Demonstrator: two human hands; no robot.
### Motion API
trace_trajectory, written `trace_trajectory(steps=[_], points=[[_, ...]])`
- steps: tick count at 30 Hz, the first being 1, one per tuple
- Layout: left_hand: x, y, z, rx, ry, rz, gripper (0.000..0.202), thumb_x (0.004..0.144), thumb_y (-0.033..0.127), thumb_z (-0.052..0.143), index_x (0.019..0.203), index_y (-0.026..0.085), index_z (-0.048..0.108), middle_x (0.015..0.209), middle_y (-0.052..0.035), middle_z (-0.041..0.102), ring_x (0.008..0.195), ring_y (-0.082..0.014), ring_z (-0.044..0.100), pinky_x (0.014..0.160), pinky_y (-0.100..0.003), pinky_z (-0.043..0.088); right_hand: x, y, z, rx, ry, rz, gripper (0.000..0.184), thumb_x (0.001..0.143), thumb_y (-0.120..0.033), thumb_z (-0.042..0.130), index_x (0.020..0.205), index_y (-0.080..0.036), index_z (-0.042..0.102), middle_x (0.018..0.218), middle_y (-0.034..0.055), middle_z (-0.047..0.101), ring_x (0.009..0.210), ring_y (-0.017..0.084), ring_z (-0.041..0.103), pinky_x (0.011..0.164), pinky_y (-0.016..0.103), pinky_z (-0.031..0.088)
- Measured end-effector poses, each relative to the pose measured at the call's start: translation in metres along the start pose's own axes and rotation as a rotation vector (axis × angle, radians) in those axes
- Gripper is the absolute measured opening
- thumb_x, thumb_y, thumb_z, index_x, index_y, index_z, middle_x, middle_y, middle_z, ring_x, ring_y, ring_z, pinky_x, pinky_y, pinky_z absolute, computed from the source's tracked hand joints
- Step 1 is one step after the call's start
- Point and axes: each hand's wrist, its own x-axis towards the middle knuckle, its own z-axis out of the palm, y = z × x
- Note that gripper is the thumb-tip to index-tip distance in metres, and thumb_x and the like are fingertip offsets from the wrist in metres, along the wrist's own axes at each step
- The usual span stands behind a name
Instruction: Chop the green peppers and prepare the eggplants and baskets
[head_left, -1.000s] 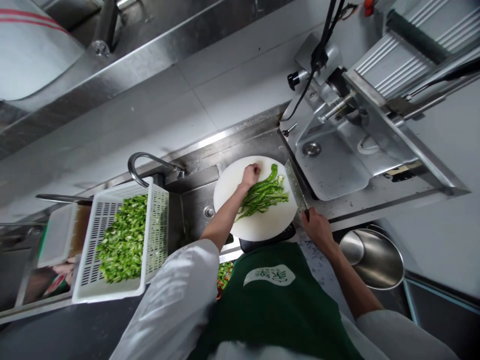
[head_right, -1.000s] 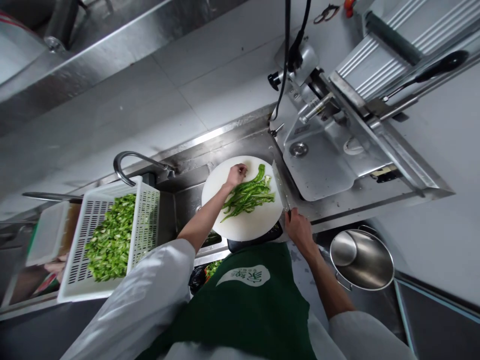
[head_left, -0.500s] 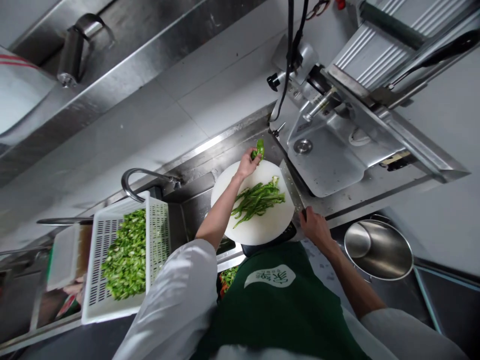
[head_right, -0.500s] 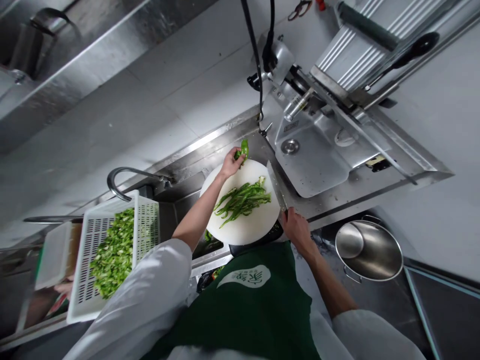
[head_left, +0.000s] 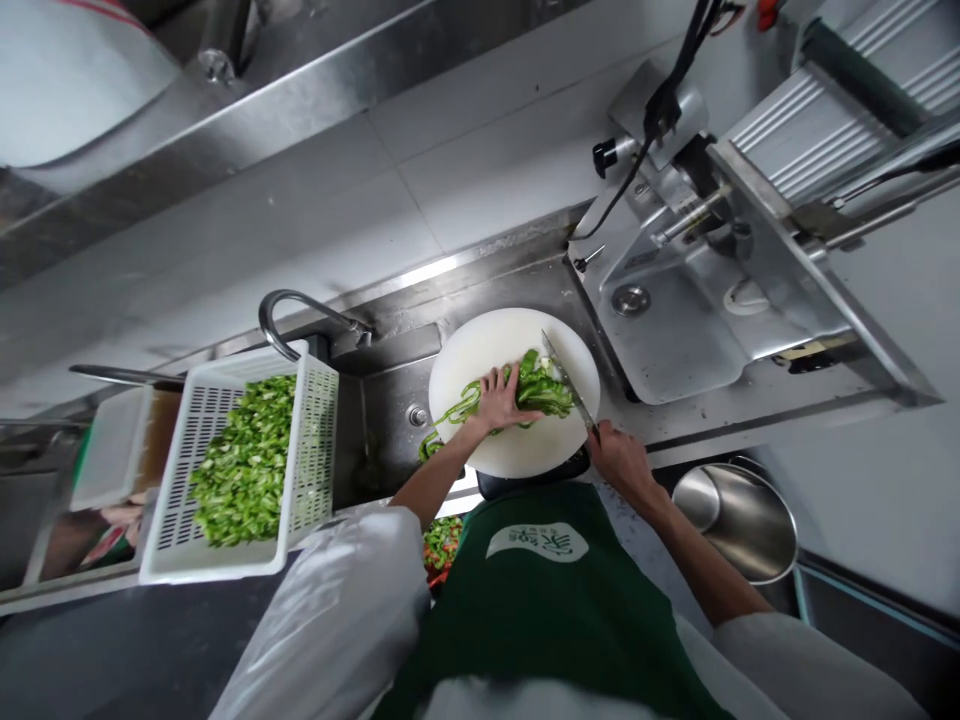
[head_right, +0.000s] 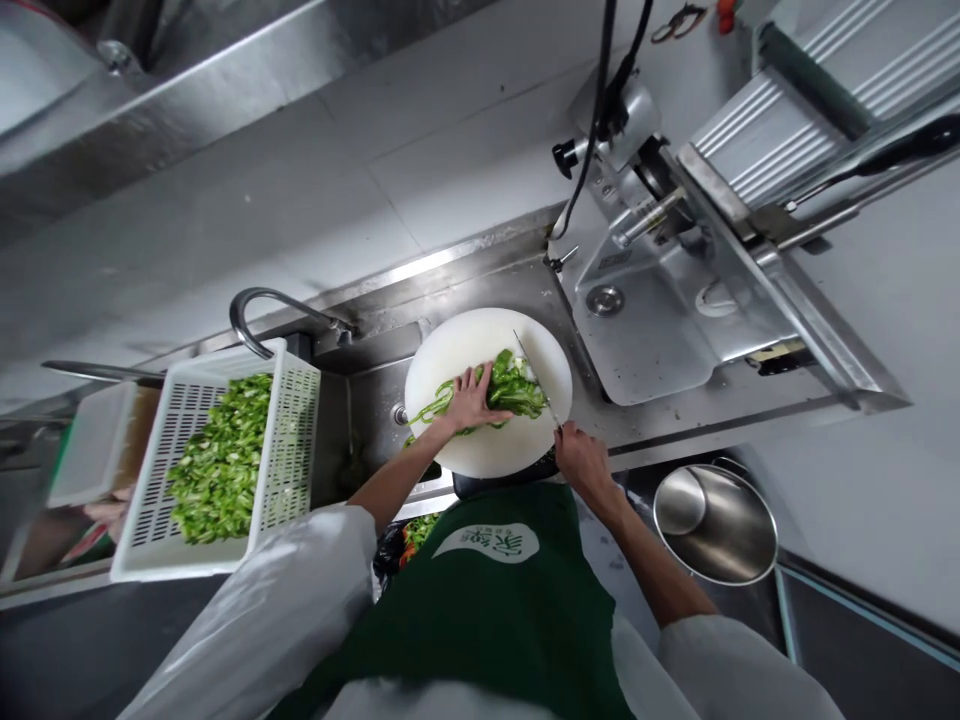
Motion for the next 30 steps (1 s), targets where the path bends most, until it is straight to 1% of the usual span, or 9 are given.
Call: trace_trajectory(steps=[1, 3, 6, 9, 14, 18, 22, 25, 30], points=[[-0.006, 0.005, 0.006, 0.054, 0.012, 0.011, 0.135, 0.076, 0.090, 0.065, 0.175, 0.016, 0.011, 0.175, -0.0256, 0.025, 0.159, -0.0520, 0.023, 0.127, -0.068, 0.021, 0.002, -0.001, 0.001, -0.015, -0.005, -0.003, 0.035, 0.113, -0.033, 0.037, 0.127, -0.010, 0.059, 0.107, 0.0205, 0.077, 0.102, 0.034, 0.076, 0.085, 0.038, 0.051], [-0.014, 0.014, 0.017, 0.154, 0.090, 0.012, 0.126, 0.083, 0.088, 0.059, 0.174, 0.014, 0.013, 0.176, -0.0236, 0.025, 0.156, -0.0509, 0.030, 0.127, -0.068, 0.021, 0.011, -0.002, 0.000, -0.024, -0.010, -0.008, 0.034, 0.113, -0.032, 0.036, 0.132, -0.011, 0.056, 0.106, 0.0186, 0.077, 0.101, 0.034, 0.076, 0.086, 0.039, 0.051], [-0.016, 0.023, 0.027, 0.210, 0.202, -0.041, 0.098, 0.099, 0.076, 0.043, 0.174, 0.016, 0.021, 0.172, -0.0192, 0.037, 0.150, -0.0446, 0.041, 0.127, -0.064, 0.026, 0.028, -0.006, -0.010, 0.008, -0.007, -0.010, 0.034, 0.113, -0.029, 0.035, 0.137, -0.012, 0.052, 0.109, 0.0187, 0.077, 0.104, 0.032, 0.076, 0.088, 0.037, 0.051], [-0.013, 0.022, 0.027, 0.206, 0.266, -0.129, 0.083, 0.105, 0.066, 0.037, 0.172, 0.018, 0.028, 0.168, -0.0182, 0.044, 0.144, -0.0411, 0.048, 0.125, -0.060, 0.032, 0.037, -0.008, -0.022, 0.009, 0.008, 0.009, 0.034, 0.114, -0.029, 0.033, 0.134, -0.010, 0.054, 0.114, 0.0223, 0.075, 0.109, 0.031, 0.075, 0.088, 0.035, 0.050], [-0.021, 0.025, 0.030, 0.210, 0.282, -0.205, 0.080, 0.107, 0.057, 0.042, 0.172, 0.014, 0.028, 0.168, -0.0221, 0.041, 0.143, -0.0445, 0.049, 0.123, -0.063, 0.035, 0.017, -0.022, -0.032, -0.023, 0.066, 0.032, 0.036, 0.114, -0.025, 0.027, 0.134, -0.007, 0.051, 0.104, 0.0220, 0.076, 0.103, 0.032, 0.077, 0.086, 0.036, 0.051], [-0.027, 0.033, 0.037, 0.213, 0.276, -0.226, 0.078, 0.107, 0.051, 0.045, 0.172, 0.011, 0.027, 0.170, -0.0235, 0.038, 0.146, -0.0461, 0.046, 0.123, -0.064, 0.034, 0.008, -0.039, -0.031, -0.052, 0.019, -0.014, 0.032, 0.113, -0.023, 0.031, 0.134, -0.009, 0.050, 0.104, 0.0209, 0.077, 0.104, 0.031, 0.077, 0.088, 0.034, 0.052], [-0.026, 0.030, 0.038, 0.207, 0.282, -0.194, 0.074, 0.108, 0.049, 0.042, 0.172, 0.013, 0.028, 0.169, -0.0237, 0.040, 0.145, -0.0444, 0.047, 0.124, -0.064, 0.033, 0.016, -0.043, -0.035, -0.110, -0.041, -0.063, 0.035, 0.111, -0.018, 0.030, 0.139, -0.008, 0.048, 0.107, 0.0219, 0.077, 0.107, 0.032, 0.077, 0.090, 0.036, 0.053], [-0.024, 0.026, 0.039, 0.203, 0.286, -0.169, 0.073, 0.108, 0.048, 0.041, 0.172, 0.014, 0.028, 0.168, -0.0239, 0.041, 0.145, -0.0447, 0.048, 0.124, -0.064, 0.033, 0.023, -0.039, -0.045, -0.179, -0.069, -0.111, 0.034, 0.110, -0.018, 0.031, 0.137, -0.009, 0.049, 0.108, 0.0226, 0.076, 0.108, 0.034, 0.076, 0.090, 0.037, 0.053], [-0.022, 0.023, 0.044, 0.178, 0.292, -0.164, 0.073, 0.108, 0.047, 0.041, 0.172, 0.014, 0.027, 0.169, -0.0243, 0.041, 0.147, -0.0459, 0.046, 0.124, -0.065, 0.031, 0.035, -0.028, -0.065, -0.279, -0.039, -0.145, 0.034, 0.110, -0.021, 0.034, 0.138, -0.009, 0.049, 0.104, 0.0229, 0.076, 0.104, 0.034, 0.077, 0.088, 0.038, 0.054]])
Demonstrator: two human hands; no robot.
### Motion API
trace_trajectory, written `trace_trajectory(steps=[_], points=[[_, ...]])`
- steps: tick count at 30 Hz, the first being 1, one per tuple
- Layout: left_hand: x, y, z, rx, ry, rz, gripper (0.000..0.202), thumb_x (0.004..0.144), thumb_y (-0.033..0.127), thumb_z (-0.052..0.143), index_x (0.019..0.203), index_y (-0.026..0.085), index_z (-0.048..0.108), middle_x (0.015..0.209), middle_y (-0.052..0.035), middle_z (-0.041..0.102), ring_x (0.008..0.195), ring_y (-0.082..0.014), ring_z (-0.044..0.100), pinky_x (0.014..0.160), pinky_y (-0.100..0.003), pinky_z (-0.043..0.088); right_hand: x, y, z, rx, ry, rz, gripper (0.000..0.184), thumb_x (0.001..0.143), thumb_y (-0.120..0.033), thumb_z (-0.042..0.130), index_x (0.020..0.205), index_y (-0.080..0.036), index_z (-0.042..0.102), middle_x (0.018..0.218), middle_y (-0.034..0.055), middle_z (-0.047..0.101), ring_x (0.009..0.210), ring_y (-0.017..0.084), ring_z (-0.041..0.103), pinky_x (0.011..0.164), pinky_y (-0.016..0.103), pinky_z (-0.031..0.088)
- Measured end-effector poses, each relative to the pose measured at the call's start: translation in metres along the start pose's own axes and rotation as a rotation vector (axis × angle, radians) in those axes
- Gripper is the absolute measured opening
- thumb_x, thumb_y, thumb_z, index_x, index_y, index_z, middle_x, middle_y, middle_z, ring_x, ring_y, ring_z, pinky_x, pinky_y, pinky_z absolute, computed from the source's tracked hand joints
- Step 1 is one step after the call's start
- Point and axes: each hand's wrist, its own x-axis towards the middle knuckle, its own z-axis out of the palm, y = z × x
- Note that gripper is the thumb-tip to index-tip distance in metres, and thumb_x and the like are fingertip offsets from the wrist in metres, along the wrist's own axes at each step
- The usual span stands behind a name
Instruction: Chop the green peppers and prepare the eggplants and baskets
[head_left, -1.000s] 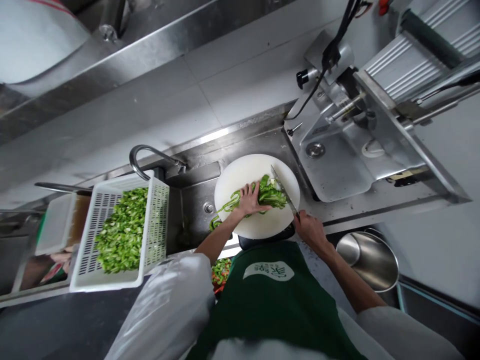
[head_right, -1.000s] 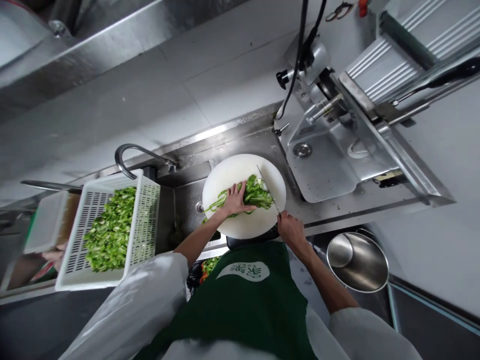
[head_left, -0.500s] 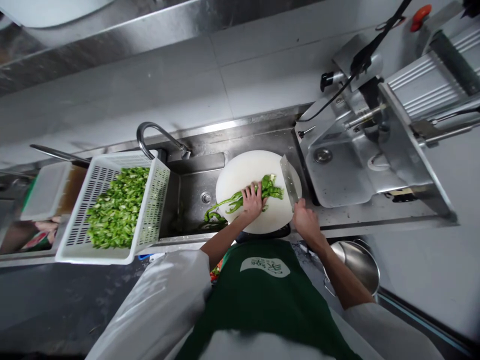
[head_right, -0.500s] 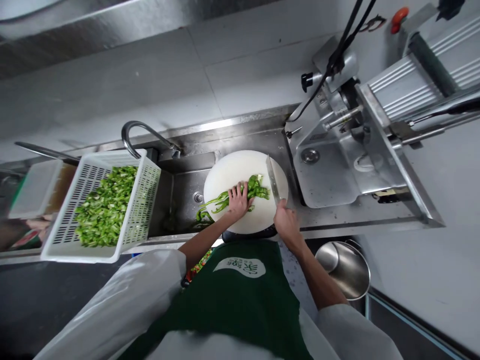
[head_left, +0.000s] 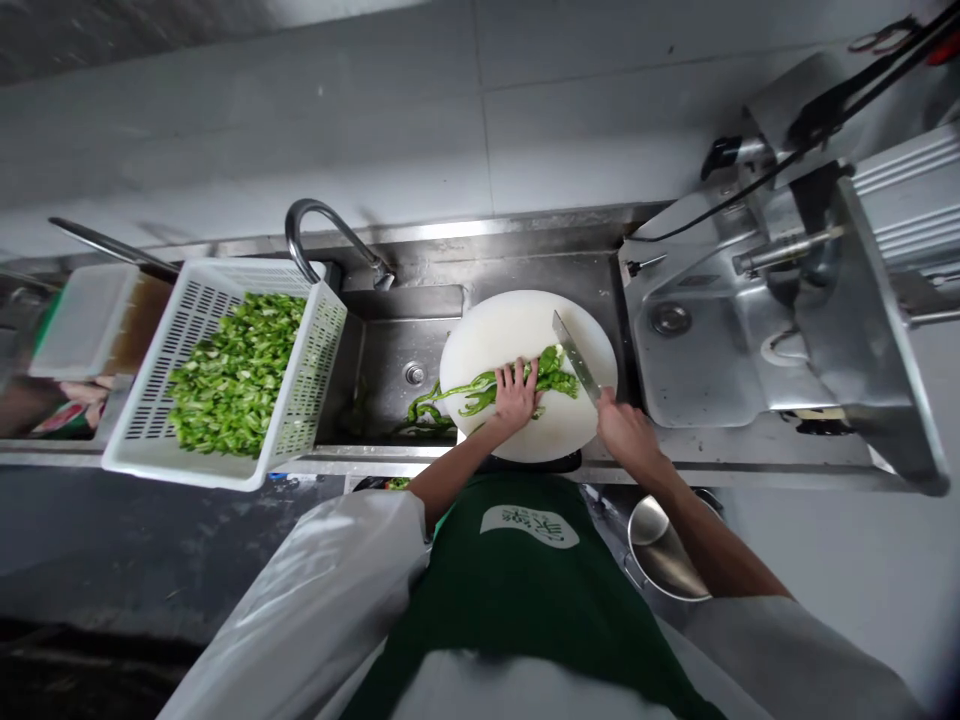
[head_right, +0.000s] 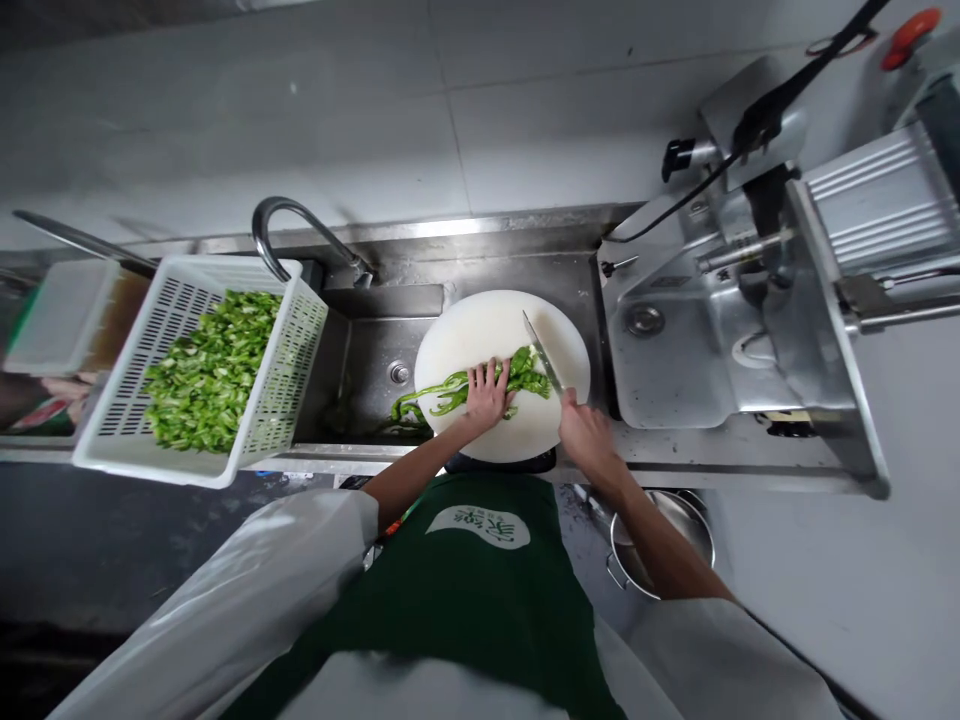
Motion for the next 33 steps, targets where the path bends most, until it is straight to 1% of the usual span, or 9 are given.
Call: trace_trajectory(steps=[5, 11, 13, 16, 20, 23, 26, 29, 33], points=[[0.001, -0.003, 0.003, -0.018, -0.001, 0.019, 0.073, 0.108, 0.047, 0.040, 0.172, 0.015, 0.028, 0.169, -0.0237, 0.040, 0.148, -0.0461, 0.046, 0.125, -0.065, 0.029, 0.030, 0.010, 0.003, -0.078, -0.018, -0.101, 0.033, 0.110, -0.018, 0.033, 0.134, -0.009, 0.052, 0.103, 0.0228, 0.077, 0.104, 0.035, 0.077, 0.090, 0.040, 0.054], [0.002, -0.006, 0.004, -0.012, -0.001, 0.044, 0.072, 0.108, 0.047, 0.041, 0.171, 0.015, 0.030, 0.168, -0.0233, 0.041, 0.148, -0.0463, 0.046, 0.125, -0.064, 0.030, 0.064, -0.008, 0.005, -0.064, -0.032, -0.135, 0.040, 0.105, -0.008, 0.034, 0.143, -0.007, 0.049, 0.113, 0.0232, 0.076, 0.111, 0.032, 0.075, 0.093, 0.037, 0.052], [0.002, -0.005, 0.003, -0.015, 0.002, 0.037, 0.071, 0.108, 0.047, 0.041, 0.171, 0.015, 0.032, 0.168, -0.0233, 0.042, 0.147, -0.0465, 0.046, 0.125, -0.063, 0.031, 0.060, -0.008, -0.002, -0.042, -0.022, -0.116, 0.036, 0.108, -0.013, 0.035, 0.139, -0.008, 0.051, 0.110, 0.0224, 0.076, 0.107, 0.031, 0.076, 0.091, 0.035, 0.052], [0.000, -0.003, 0.002, -0.031, 0.006, 0.028, 0.070, 0.108, 0.045, 0.042, 0.170, 0.015, 0.033, 0.169, -0.0225, 0.041, 0.148, -0.0460, 0.046, 0.126, -0.063, 0.030, 0.035, -0.003, -0.009, -0.012, -0.003, -0.035, 0.033, 0.111, -0.021, 0.033, 0.135, -0.007, 0.051, 0.104, 0.0221, 0.076, 0.101, 0.031, 0.077, 0.087, 0.035, 0.052], [-0.001, -0.001, 0.001, -0.080, 0.008, 0.005, 0.070, 0.107, 0.043, 0.043, 0.171, 0.015, 0.031, 0.172, -0.0218, 0.036, 0.150, -0.0456, 0.044, 0.127, -0.064, 0.027, 0.004, -0.014, 0.000, 0.045, -0.049, 0.031, 0.031, 0.111, -0.021, 0.035, 0.134, -0.008, 0.050, 0.105, 0.0220, 0.076, 0.104, 0.032, 0.077, 0.088, 0.035, 0.052], [0.000, 0.001, 0.003, -0.118, -0.007, -0.008, 0.071, 0.107, 0.040, 0.045, 0.171, 0.015, 0.030, 0.172, -0.0222, 0.035, 0.152, -0.0447, 0.042, 0.128, -0.065, 0.025, 0.012, -0.038, 0.013, 0.097, -0.079, 0.061, 0.033, 0.106, -0.012, 0.039, 0.136, -0.006, 0.048, 0.111, 0.0234, 0.075, 0.111, 0.031, 0.075, 0.091, 0.034, 0.052], [0.000, 0.002, 0.004, -0.134, -0.017, -0.013, 0.071, 0.106, 0.039, 0.046, 0.171, 0.016, 0.030, 0.173, -0.0218, 0.035, 0.153, -0.0440, 0.042, 0.128, -0.065, 0.025, 0.035, -0.054, 0.018, 0.133, -0.027, 0.073, 0.036, 0.102, -0.007, 0.040, 0.138, -0.004, 0.047, 0.116, 0.0243, 0.074, 0.115, 0.031, 0.074, 0.093, 0.033, 0.051], [0.000, 0.003, 0.005, -0.123, -0.012, -0.015, 0.071, 0.106, 0.039, 0.045, 0.171, 0.015, 0.030, 0.172, -0.0223, 0.036, 0.152, -0.0441, 0.042, 0.128, -0.065, 0.025, 0.043, -0.052, 0.011, 0.139, 0.010, 0.051, 0.032, 0.106, -0.010, 0.037, 0.136, -0.007, 0.048, 0.116, 0.0230, 0.075, 0.114, 0.031, 0.074, 0.092, 0.034, 0.052], [-0.001, 0.003, 0.005, -0.112, -0.008, -0.022, 0.070, 0.106, 0.041, 0.044, 0.171, 0.015, 0.031, 0.170, -0.0227, 0.038, 0.151, -0.0451, 0.043, 0.128, -0.065, 0.024, 0.018, -0.037, 0.005, 0.098, 0.018, 0.070, 0.033, 0.112, -0.021, 0.031, 0.136, -0.007, 0.049, 0.109, 0.0231, 0.076, 0.107, 0.031, 0.076, 0.089, 0.034, 0.052]])
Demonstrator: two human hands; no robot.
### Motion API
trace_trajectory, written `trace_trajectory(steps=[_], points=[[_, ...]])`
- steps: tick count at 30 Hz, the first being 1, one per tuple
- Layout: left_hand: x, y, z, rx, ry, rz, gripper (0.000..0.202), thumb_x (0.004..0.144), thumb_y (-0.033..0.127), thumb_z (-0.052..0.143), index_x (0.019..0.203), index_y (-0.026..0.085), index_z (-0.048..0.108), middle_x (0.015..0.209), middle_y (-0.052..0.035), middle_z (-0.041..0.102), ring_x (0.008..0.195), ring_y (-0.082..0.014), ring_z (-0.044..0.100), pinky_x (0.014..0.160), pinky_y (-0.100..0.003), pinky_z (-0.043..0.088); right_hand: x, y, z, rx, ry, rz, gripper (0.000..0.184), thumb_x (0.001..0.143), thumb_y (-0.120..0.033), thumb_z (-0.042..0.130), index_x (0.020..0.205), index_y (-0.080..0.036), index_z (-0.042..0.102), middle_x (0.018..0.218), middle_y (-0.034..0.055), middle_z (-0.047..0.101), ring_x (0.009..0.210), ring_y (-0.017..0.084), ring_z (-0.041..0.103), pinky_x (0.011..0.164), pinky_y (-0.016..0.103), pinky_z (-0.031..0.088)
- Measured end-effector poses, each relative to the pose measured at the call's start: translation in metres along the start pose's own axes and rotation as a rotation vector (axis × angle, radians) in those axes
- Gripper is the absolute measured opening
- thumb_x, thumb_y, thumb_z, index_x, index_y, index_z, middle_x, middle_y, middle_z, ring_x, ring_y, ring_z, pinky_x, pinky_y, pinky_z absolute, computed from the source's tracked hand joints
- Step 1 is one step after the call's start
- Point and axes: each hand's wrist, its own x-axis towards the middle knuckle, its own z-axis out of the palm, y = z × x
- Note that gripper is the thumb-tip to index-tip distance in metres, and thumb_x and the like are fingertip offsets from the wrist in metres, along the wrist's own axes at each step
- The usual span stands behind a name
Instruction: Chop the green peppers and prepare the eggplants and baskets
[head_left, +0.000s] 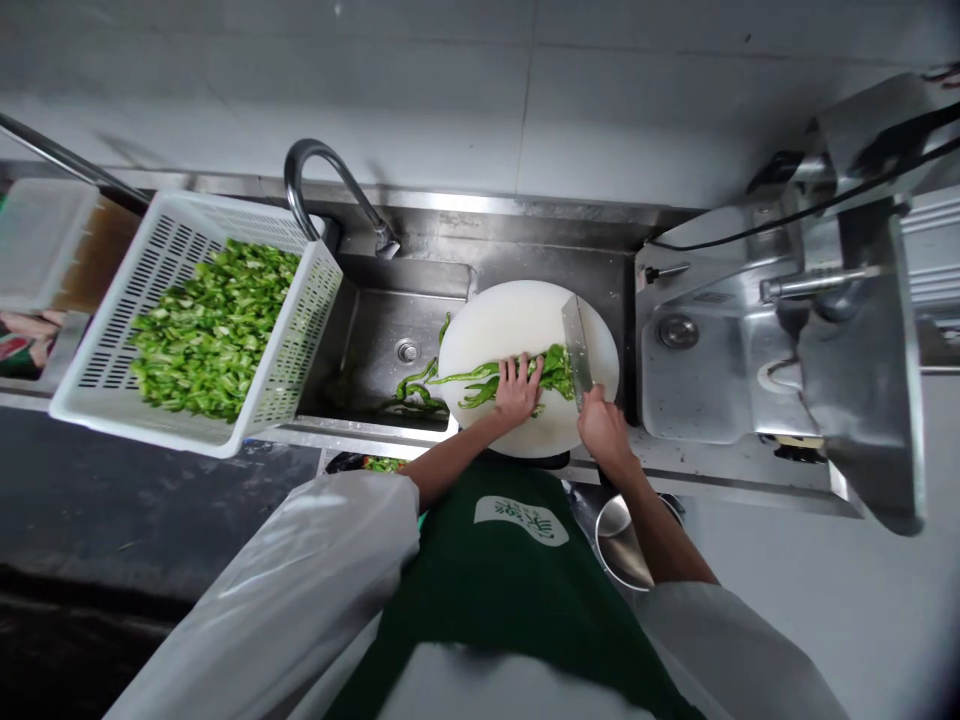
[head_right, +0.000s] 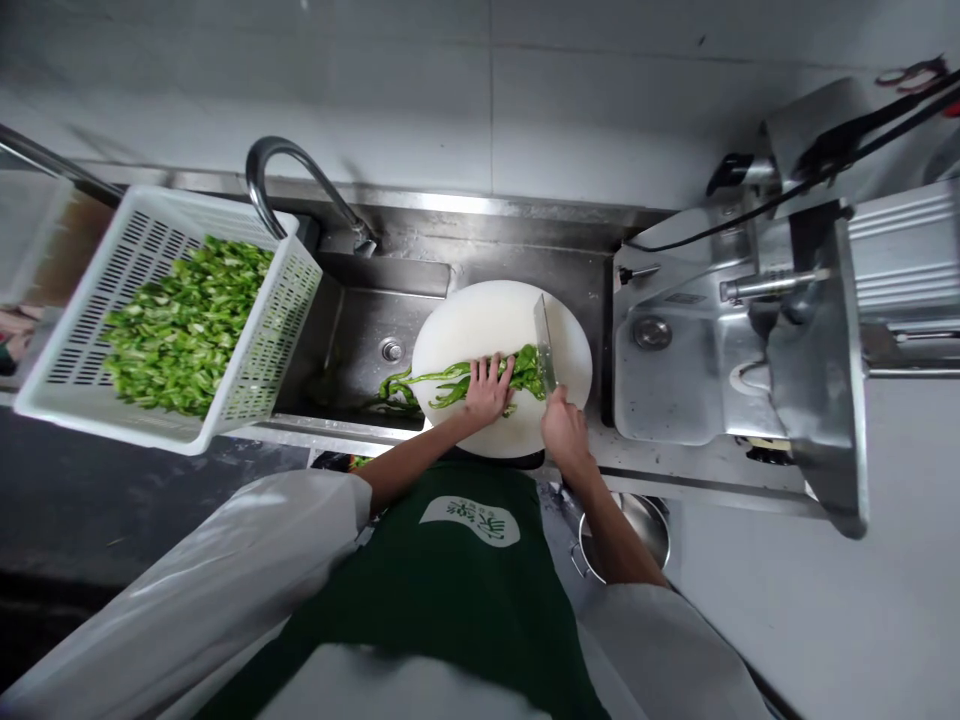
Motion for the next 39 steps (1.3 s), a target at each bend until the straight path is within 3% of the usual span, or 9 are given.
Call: trace_trajectory(steps=[4, 9, 12, 14, 19, 25, 31, 35, 39], points=[[0.001, 0.001, 0.000, -0.022, 0.004, 0.007, 0.071, 0.106, 0.040, 0.045, 0.171, 0.015, 0.030, 0.171, -0.0227, 0.037, 0.151, -0.0450, 0.043, 0.127, -0.065, 0.025, -0.015, -0.003, 0.010, -0.013, -0.063, -0.011, 0.034, 0.112, -0.021, 0.031, 0.136, -0.006, 0.049, 0.105, 0.0217, 0.076, 0.105, 0.031, 0.076, 0.088, 0.035, 0.053], [0.003, 0.000, -0.003, -0.043, -0.019, 0.032, 0.071, 0.106, 0.037, 0.047, 0.172, 0.016, 0.029, 0.170, -0.0225, 0.038, 0.151, -0.0443, 0.043, 0.127, -0.064, 0.026, 0.020, -0.030, 0.020, 0.012, -0.006, -0.051, 0.034, 0.105, -0.011, 0.036, 0.137, -0.005, 0.048, 0.116, 0.0237, 0.074, 0.112, 0.031, 0.074, 0.092, 0.035, 0.053], [0.000, -0.006, -0.008, -0.078, 0.005, 0.065, 0.073, 0.105, 0.049, 0.050, 0.171, 0.025, 0.031, 0.174, -0.0189, 0.033, 0.153, -0.0446, 0.041, 0.126, -0.063, 0.028, 0.038, -0.034, 0.016, 0.021, 0.011, -0.060, 0.033, 0.106, -0.012, 0.038, 0.137, -0.006, 0.048, 0.119, 0.0226, 0.074, 0.114, 0.029, 0.074, 0.093, 0.033, 0.052], [-0.004, -0.012, -0.012, -0.136, 0.058, 0.070, 0.073, 0.106, 0.057, 0.046, 0.170, 0.024, 0.033, 0.175, -0.0186, 0.030, 0.155, -0.0414, 0.038, 0.126, -0.058, 0.030, 0.040, -0.030, 0.011, 0.035, 0.001, -0.062, 0.032, 0.108, -0.015, 0.036, 0.137, -0.007, 0.048, 0.118, 0.0205, 0.075, 0.113, 0.028, 0.074, 0.093, 0.032, 0.051], [-0.006, -0.019, -0.014, -0.223, 0.101, -0.027, 0.058, 0.113, 0.044, 0.027, 0.154, 0.014, 0.055, 0.159, -0.0186, 0.051, 0.147, -0.0300, 0.047, 0.123, -0.045, 0.036, 0.013, -0.017, -0.001, -0.027, 0.039, -0.059, 0.035, 0.112, -0.023, 0.029, 0.137, -0.009, 0.049, 0.113, 0.0217, 0.075, 0.107, 0.029, 0.075, 0.090, 0.033, 0.051], [-0.001, -0.016, -0.009, -0.175, 0.076, -0.015, 0.052, 0.112, 0.039, 0.028, 0.145, 0.021, 0.063, 0.151, -0.0133, 0.060, 0.137, -0.0325, 0.052, 0.119, -0.048, 0.039, -0.012, -0.017, -0.002, -0.100, -0.084, -0.108, 0.036, 0.112, -0.021, 0.033, 0.142, -0.008, 0.046, 0.113, 0.0226, 0.075, 0.108, 0.030, 0.075, 0.090, 0.034, 0.050], [0.003, -0.016, -0.008, -0.183, 0.055, 0.029, 0.048, 0.112, 0.034, 0.031, 0.144, 0.020, 0.064, 0.153, -0.0124, 0.059, 0.144, -0.0310, 0.048, 0.119, -0.046, 0.040, 0.019, -0.038, 0.014, -0.011, -0.076, -0.081, 0.032, 0.112, -0.019, 0.029, 0.135, -0.007, 0.049, 0.118, 0.0222, 0.074, 0.113, 0.028, 0.073, 0.091, 0.032, 0.049], [0.002, -0.018, -0.017, -0.191, 0.093, -0.011, 0.051, 0.113, 0.039, 0.029, 0.148, 0.017, 0.060, 0.148, -0.0146, 0.061, 0.138, -0.0298, 0.054, 0.122, -0.047, 0.038, 0.025, -0.037, 0.007, -0.008, -0.055, -0.092, 0.032, 0.113, -0.022, 0.029, 0.134, -0.009, 0.050, 0.117, 0.0205, 0.075, 0.112, 0.027, 0.073, 0.088, 0.031, 0.049], [-0.013, -0.022, -0.022, -0.169, 0.176, -0.124, 0.061, 0.113, 0.042, 0.026, 0.161, 0.012, 0.046, 0.165, -0.0162, 0.048, 0.159, -0.0360, 0.032, 0.131, -0.057, 0.023, 0.002, -0.025, -0.005, -0.080, 0.000, -0.114, 0.031, 0.113, -0.024, 0.029, 0.131, -0.010, 0.051, 0.110, 0.0209, 0.076, 0.106, 0.029, 0.075, 0.085, 0.032, 0.050]])
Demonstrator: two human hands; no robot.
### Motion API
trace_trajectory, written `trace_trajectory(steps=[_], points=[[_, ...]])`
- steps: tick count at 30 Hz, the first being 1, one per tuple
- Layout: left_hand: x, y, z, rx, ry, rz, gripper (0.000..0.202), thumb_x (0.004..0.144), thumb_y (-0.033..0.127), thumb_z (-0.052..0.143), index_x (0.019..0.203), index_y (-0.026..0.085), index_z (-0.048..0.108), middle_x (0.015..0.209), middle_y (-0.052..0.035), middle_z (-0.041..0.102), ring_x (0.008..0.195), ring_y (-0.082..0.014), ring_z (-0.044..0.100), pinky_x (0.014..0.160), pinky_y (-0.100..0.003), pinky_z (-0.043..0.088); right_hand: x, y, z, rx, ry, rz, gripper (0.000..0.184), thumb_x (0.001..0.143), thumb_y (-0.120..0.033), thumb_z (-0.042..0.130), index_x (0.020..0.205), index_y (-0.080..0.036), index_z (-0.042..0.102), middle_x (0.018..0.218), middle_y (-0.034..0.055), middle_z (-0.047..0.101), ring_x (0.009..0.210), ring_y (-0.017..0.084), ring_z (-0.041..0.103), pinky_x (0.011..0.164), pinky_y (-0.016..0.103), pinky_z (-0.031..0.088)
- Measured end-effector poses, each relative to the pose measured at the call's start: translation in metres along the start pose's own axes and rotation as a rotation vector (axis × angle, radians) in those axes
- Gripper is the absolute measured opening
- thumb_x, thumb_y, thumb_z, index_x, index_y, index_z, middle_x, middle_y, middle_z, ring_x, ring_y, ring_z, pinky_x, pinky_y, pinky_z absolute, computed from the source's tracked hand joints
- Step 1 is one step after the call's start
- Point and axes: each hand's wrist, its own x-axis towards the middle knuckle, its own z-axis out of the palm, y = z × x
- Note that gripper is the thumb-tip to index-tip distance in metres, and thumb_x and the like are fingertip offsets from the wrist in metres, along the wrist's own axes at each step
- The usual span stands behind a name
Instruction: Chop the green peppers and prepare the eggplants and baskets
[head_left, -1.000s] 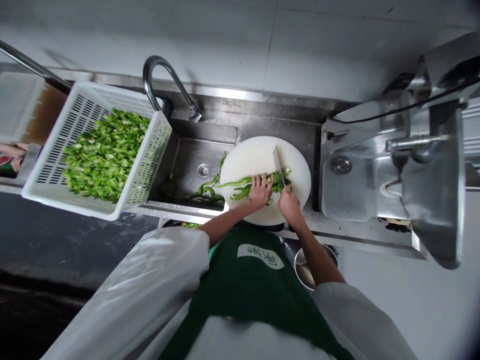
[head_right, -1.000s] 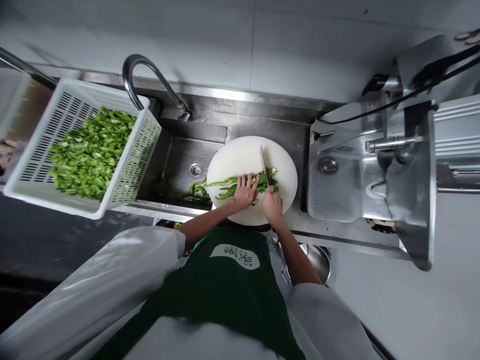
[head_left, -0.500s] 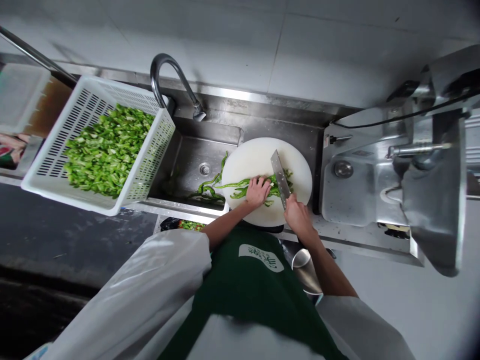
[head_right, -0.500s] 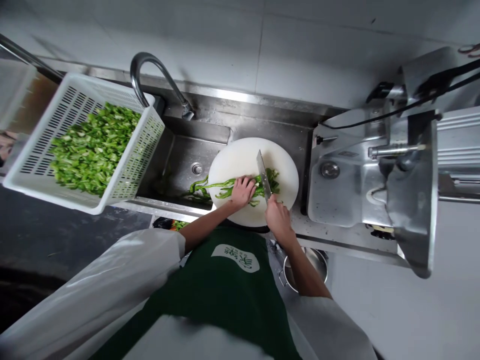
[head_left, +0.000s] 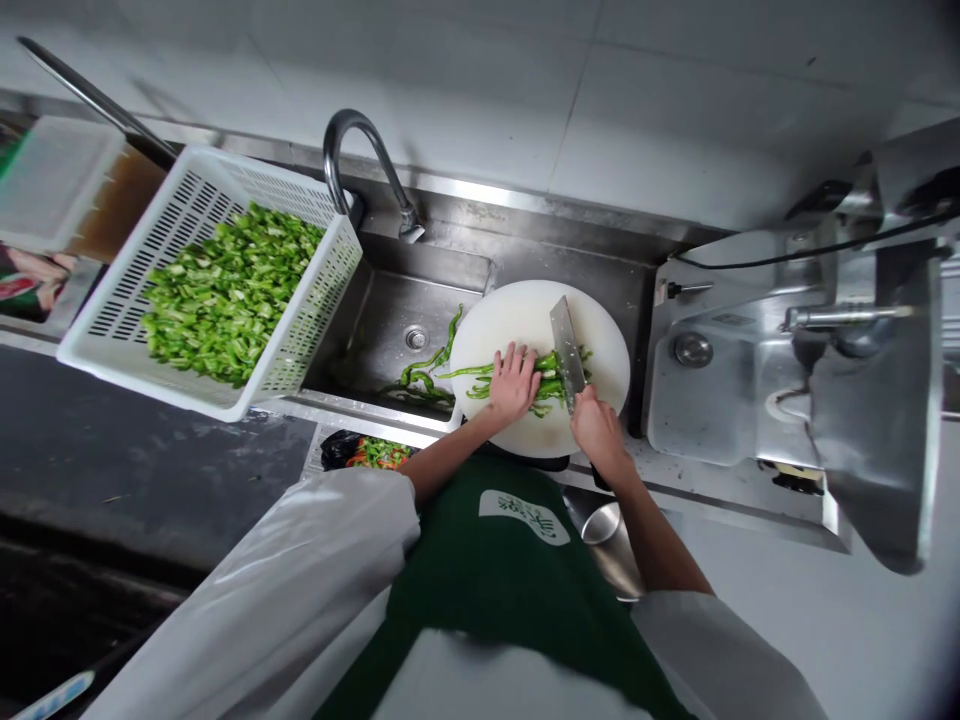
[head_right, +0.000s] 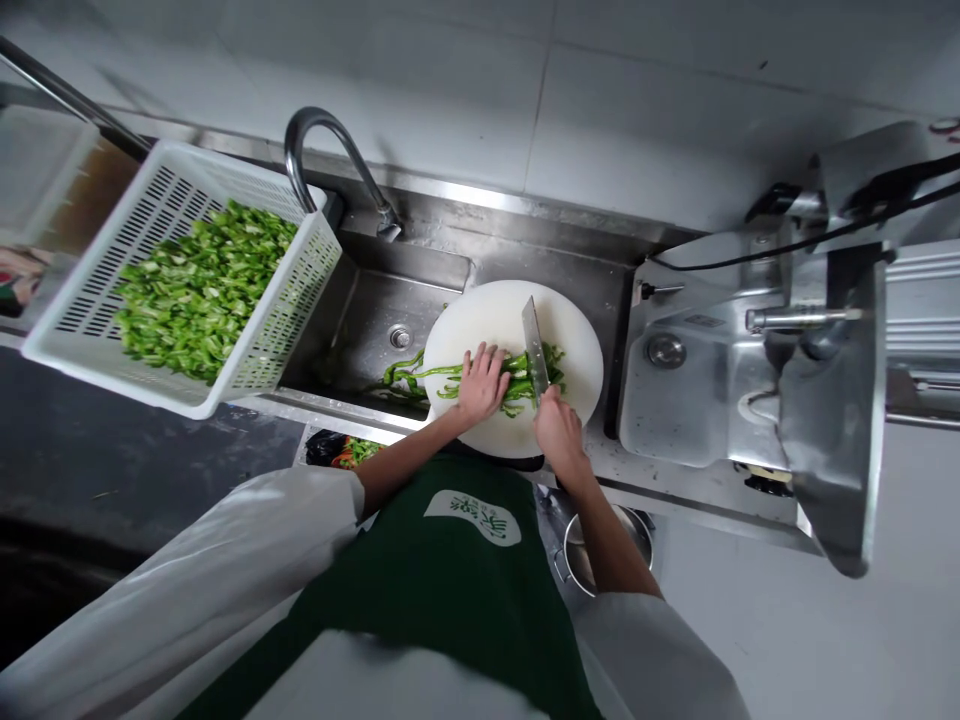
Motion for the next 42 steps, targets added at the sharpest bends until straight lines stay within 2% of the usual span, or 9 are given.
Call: trace_trajectory(steps=[4, 8, 12, 18, 23, 29, 33, 36, 42], points=[[-0.017, -0.005, 0.008, 0.032, -0.087, -0.035, 0.070, 0.111, 0.048, 0.029, 0.169, 0.010, 0.033, 0.174, -0.0171, 0.033, 0.162, -0.0437, 0.024, 0.130, -0.062, 0.022, -0.015, -0.005, 0.004, -0.034, -0.036, -0.047, 0.026, 0.111, -0.020, 0.035, 0.129, -0.009, 0.051, 0.108, 0.0221, 0.075, 0.106, 0.031, 0.076, 0.086, 0.033, 0.051], [-0.019, -0.006, 0.016, 0.047, -0.143, 0.002, 0.069, 0.110, 0.046, 0.030, 0.170, 0.011, 0.032, 0.174, -0.0167, 0.034, 0.158, -0.0428, 0.033, 0.130, -0.060, 0.025, 0.006, -0.019, 0.019, 0.017, -0.071, -0.035, 0.028, 0.110, -0.016, 0.034, 0.131, -0.006, 0.050, 0.114, 0.0234, 0.075, 0.111, 0.031, 0.074, 0.089, 0.033, 0.051], [-0.017, -0.005, 0.009, 0.053, -0.140, 0.004, 0.069, 0.111, 0.047, 0.030, 0.170, 0.011, 0.032, 0.175, -0.0172, 0.033, 0.160, -0.0427, 0.029, 0.130, -0.061, 0.024, 0.023, -0.021, 0.022, 0.042, -0.045, -0.014, 0.031, 0.112, -0.022, 0.031, 0.133, -0.007, 0.049, 0.118, 0.0229, 0.074, 0.112, 0.030, 0.074, 0.090, 0.033, 0.050], [-0.033, -0.012, -0.008, 0.037, -0.083, -0.061, 0.073, 0.111, 0.049, 0.029, 0.172, 0.010, 0.023, 0.179, -0.0172, 0.018, 0.166, -0.0403, 0.012, 0.131, -0.065, 0.019, -0.017, -0.011, 0.007, -0.017, -0.011, -0.029, 0.033, 0.113, -0.025, 0.028, 0.132, -0.009, 0.050, 0.110, 0.0215, 0.075, 0.104, 0.029, 0.075, 0.086, 0.034, 0.051], [-0.039, -0.015, 0.007, 0.020, -0.158, -0.019, 0.073, 0.110, 0.051, 0.034, 0.171, 0.010, 0.030, 0.178, -0.0167, 0.023, 0.164, -0.0446, 0.019, 0.129, -0.064, 0.024, -0.020, -0.024, 0.025, -0.023, -0.126, -0.052, 0.029, 0.112, -0.021, 0.032, 0.131, -0.009, 0.051, 0.111, 0.0212, 0.075, 0.107, 0.030, 0.075, 0.087, 0.034, 0.050], [-0.039, -0.016, 0.004, 0.000, -0.122, -0.005, 0.074, 0.109, 0.051, 0.035, 0.171, 0.010, 0.029, 0.178, -0.0191, 0.021, 0.165, -0.0428, 0.018, 0.130, -0.065, 0.022, 0.007, -0.031, 0.033, 0.036, -0.054, -0.040, 0.029, 0.114, -0.023, 0.032, 0.130, -0.008, 0.051, 0.113, 0.0208, 0.075, 0.108, 0.028, 0.074, 0.086, 0.031, 0.049], [-0.048, -0.022, -0.005, 0.002, -0.048, -0.089, 0.075, 0.110, 0.051, 0.030, 0.173, 0.010, 0.021, 0.180, -0.0179, 0.012, 0.167, -0.0393, 0.010, 0.130, -0.067, 0.019, -0.017, -0.026, 0.022, -0.023, -0.018, -0.048, 0.032, 0.114, -0.024, 0.029, 0.129, -0.009, 0.052, 0.108, 0.0206, 0.075, 0.103, 0.029, 0.075, 0.083, 0.032, 0.049], [-0.051, -0.029, 0.003, -0.009, -0.090, -0.096, 0.076, 0.110, 0.050, 0.031, 0.172, 0.008, 0.022, 0.179, -0.0173, 0.017, 0.167, -0.0385, 0.012, 0.131, -0.065, 0.018, -0.030, -0.036, 0.029, -0.060, -0.047, -0.069, 0.030, 0.113, -0.022, 0.031, 0.131, -0.009, 0.051, 0.106, 0.0207, 0.075, 0.101, 0.029, 0.076, 0.083, 0.032, 0.050], [-0.048, -0.030, 0.013, -0.028, -0.138, -0.073, 0.073, 0.110, 0.048, 0.029, 0.171, 0.008, 0.025, 0.178, -0.0170, 0.022, 0.167, -0.0347, 0.016, 0.132, -0.062, 0.021, -0.002, -0.060, 0.045, -0.005, -0.029, -0.054, 0.026, 0.111, -0.017, 0.036, 0.132, -0.007, 0.049, 0.114, 0.0222, 0.075, 0.108, 0.027, 0.075, 0.085, 0.030, 0.050]])
